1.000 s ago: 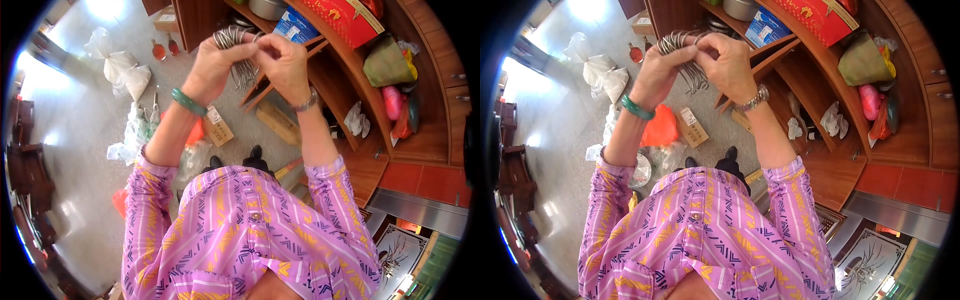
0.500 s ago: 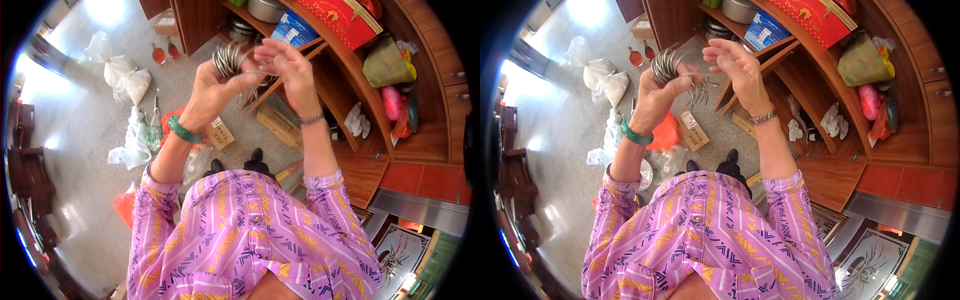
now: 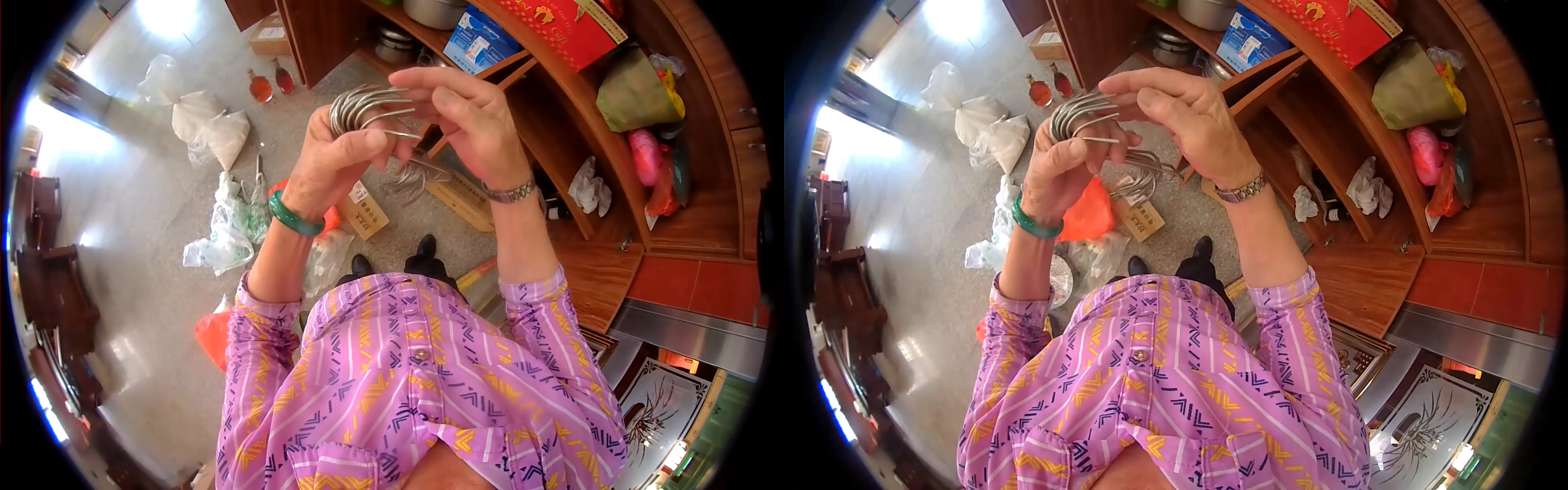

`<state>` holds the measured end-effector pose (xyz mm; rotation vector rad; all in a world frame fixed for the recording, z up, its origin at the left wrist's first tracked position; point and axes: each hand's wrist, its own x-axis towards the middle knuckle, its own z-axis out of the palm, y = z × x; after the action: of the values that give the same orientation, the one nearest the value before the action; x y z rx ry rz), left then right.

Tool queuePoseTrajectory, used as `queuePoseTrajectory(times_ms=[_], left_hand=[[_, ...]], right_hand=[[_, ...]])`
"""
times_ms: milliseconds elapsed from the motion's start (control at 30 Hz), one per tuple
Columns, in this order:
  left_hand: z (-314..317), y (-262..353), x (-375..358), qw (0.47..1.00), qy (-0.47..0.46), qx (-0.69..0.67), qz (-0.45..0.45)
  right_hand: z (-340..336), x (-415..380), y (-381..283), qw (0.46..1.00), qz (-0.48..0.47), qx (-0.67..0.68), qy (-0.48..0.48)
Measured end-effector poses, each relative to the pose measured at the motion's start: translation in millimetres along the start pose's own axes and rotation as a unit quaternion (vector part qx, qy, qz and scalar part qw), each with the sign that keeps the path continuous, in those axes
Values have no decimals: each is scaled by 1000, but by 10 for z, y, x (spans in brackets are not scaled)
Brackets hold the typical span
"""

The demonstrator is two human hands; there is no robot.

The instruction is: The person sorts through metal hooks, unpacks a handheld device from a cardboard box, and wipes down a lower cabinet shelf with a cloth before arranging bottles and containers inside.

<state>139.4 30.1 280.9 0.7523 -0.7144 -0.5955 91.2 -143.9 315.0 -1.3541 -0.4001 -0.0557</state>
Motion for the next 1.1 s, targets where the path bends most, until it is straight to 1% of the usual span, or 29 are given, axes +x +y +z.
queuePoseTrajectory(times_ms=[67,133,167,233,333,367,433,700,767,833,867,933,1100], left_hand=[[6,-4,-1,1000,3,-13,11],[5,-11,-6,999,47,-18,9],[-11,-27,-2,999,48,-18,10],[-51,-65,-12,996,41,-73,28],[-22,-67,-30,994,45,-98,23],[-32,-79,-10,994,46,-98,22],[-52,-94,-1,994,5,-107,33],[-32,-88,-23,992,18,-127,20],[-37,-100,-19,992,13,-126,20],[-26,-108,-13,985,10,-171,28],[-32,-117,-12,985,10,-171,26],[-49,-127,-29,981,50,-189,8],[-2,-108,-6,983,58,-177,10]], right_hand=[[7,-2,18,998,-47,-47,8],[38,-14,13,996,-63,-64,14],[58,-20,2,993,-80,-83,21],[125,-36,-45,994,-77,-73,10],[147,-42,-52,995,-71,-70,6],[134,-41,-48,995,-68,-77,11],[123,-37,-39,994,-78,-77,4],[140,-54,-26,993,-89,-77,1],[171,-73,-47,997,-57,-41,36],[157,-76,-27,997,-54,-47,39],[148,-78,-18,996,-53,-53,42],[172,-79,-8,996,-55,-54,46],[209,-53,-18,996,-59,-44,56]])
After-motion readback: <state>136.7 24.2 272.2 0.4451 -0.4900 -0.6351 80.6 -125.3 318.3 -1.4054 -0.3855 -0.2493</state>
